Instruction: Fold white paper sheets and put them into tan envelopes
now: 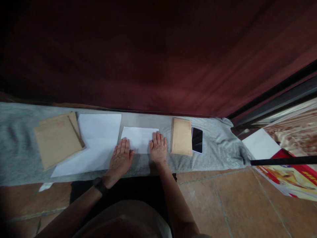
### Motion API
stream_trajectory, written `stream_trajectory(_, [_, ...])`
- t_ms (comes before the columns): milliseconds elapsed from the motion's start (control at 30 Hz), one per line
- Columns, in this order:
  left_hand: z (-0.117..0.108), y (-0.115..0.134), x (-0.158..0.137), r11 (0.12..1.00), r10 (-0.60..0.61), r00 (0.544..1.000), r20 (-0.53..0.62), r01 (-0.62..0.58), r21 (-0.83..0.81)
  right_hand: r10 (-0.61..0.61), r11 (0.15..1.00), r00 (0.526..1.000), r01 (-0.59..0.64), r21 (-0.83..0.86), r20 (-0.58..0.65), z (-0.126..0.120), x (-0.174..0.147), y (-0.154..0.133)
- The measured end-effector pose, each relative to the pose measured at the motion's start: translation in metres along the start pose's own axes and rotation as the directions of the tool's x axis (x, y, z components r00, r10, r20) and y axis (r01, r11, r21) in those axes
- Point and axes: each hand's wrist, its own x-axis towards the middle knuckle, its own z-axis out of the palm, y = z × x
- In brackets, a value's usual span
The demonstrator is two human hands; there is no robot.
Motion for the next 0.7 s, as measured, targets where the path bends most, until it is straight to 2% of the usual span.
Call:
stream_trajectory(200, [0.002, 0.012, 0.033, 0.986, 0.161, 0.985, 0.061, -0.159, -0.042, 0.012, 1.0, 1.0, -0.012, 0.012, 0.014, -0.001, 0.001, -0.001])
stream_trajectory(333, [0.012, 0.007, 0.047, 0.987, 0.163, 0.982, 0.09, -0.162, -0.024, 0.009, 1.0, 1.0, -0.01, 0.01, 0.02, -0.001, 0.0, -0.001])
stream_trajectory(500, [0.017, 0.003, 0.044, 0.985, 0.172, 0.982, 0.076, -0.173, 0.008, 0.026, 1.0, 1.0, -0.026, 0.017, 0.003, -0.003, 0.001, -0.004])
stream_trajectory(600, [0.015, 0.004, 0.043, 0.985, 0.17, 0.982, 0.076, -0.172, 0.015, 0.043, 0.998, 0.999, -0.043, 0.048, -0.012, -0.005, 0.006, -0.018])
stream_trajectory(700, [0.014, 0.003, 0.043, 0.984, 0.178, 0.979, 0.096, -0.18, 0.014, -0.045, 0.994, 0.999, 0.043, 0.098, 0.018, -0.003, 0.013, -0.04])
